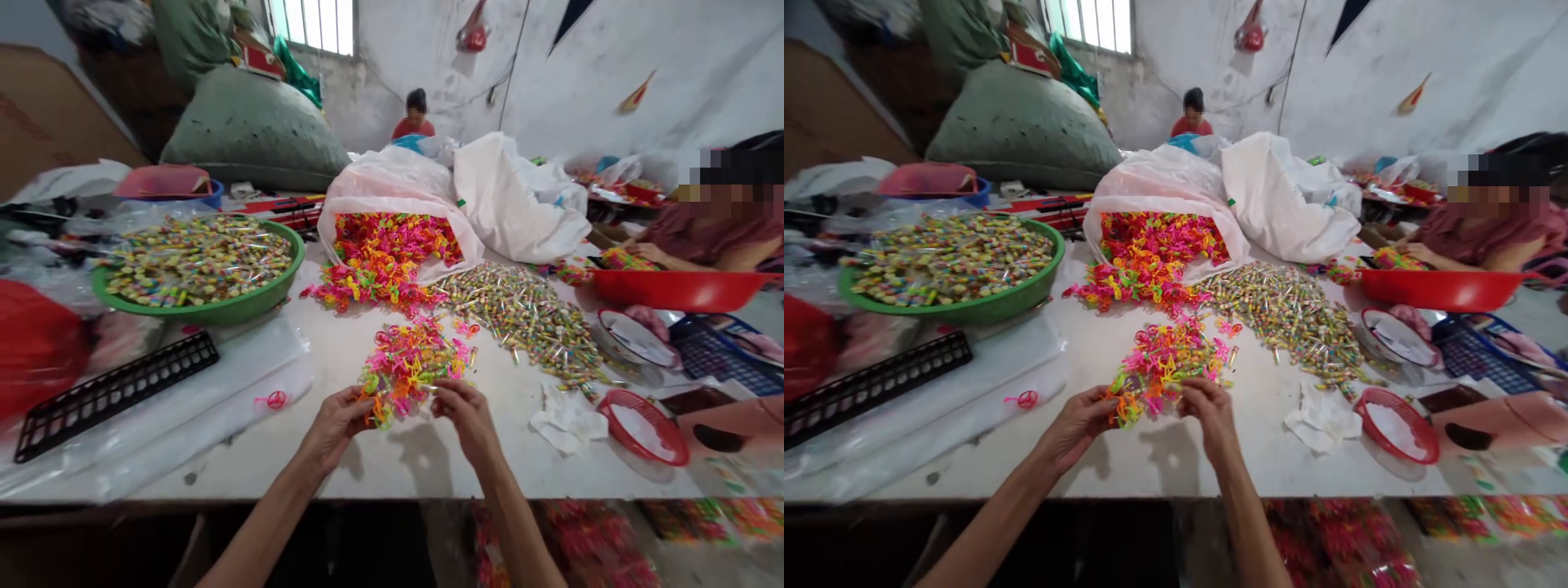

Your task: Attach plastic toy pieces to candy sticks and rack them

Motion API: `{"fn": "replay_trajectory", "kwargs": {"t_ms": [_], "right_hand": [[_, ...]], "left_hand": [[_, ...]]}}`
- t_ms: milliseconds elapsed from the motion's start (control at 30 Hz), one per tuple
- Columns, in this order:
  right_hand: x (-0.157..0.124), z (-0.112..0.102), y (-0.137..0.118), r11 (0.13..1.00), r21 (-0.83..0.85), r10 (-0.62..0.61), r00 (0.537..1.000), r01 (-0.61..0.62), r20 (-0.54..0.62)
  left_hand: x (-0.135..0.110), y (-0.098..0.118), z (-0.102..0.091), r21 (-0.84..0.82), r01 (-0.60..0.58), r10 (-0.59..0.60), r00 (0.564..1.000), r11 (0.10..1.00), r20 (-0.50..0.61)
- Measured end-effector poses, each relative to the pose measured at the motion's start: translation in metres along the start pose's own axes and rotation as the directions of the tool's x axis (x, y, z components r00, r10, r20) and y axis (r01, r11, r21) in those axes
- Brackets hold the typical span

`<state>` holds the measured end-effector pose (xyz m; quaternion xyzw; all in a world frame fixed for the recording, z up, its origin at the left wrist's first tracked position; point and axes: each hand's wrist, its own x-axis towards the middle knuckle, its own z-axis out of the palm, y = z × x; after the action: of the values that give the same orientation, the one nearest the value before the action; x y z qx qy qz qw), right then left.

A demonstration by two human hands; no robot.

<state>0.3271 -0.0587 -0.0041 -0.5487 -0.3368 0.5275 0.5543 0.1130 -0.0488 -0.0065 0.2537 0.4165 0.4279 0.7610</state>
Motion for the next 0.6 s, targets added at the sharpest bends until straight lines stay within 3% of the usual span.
{"fn": "replay_trajectory", "kwargs": {"t_ms": [100, 433, 600], "right_hand": [[-0.014, 0.032, 0.006, 0.992, 0.047, 0.101, 0.972, -0.114, 0.214], [-0.009, 0.041, 0.005, 0.975, 0.141, 0.113, 0.93, -0.171, 0.35], [-0.009, 0.048, 0.01, 0.953, 0.14, 0.193, 0.892, -0.27, 0.408]], "left_hand": [[-0.003, -0.001, 0.005, 0.017, -0.011, 0.01, 0.999, 1.0, 0.045], [-0.01, 0.003, 0.009, -0.024, 0.018, -0.016, 0.996, 1.0, 0.093], [-0.012, 0.001, 0.002, -0.052, 0.027, -0.021, 0.995, 0.998, 0.097]]}}
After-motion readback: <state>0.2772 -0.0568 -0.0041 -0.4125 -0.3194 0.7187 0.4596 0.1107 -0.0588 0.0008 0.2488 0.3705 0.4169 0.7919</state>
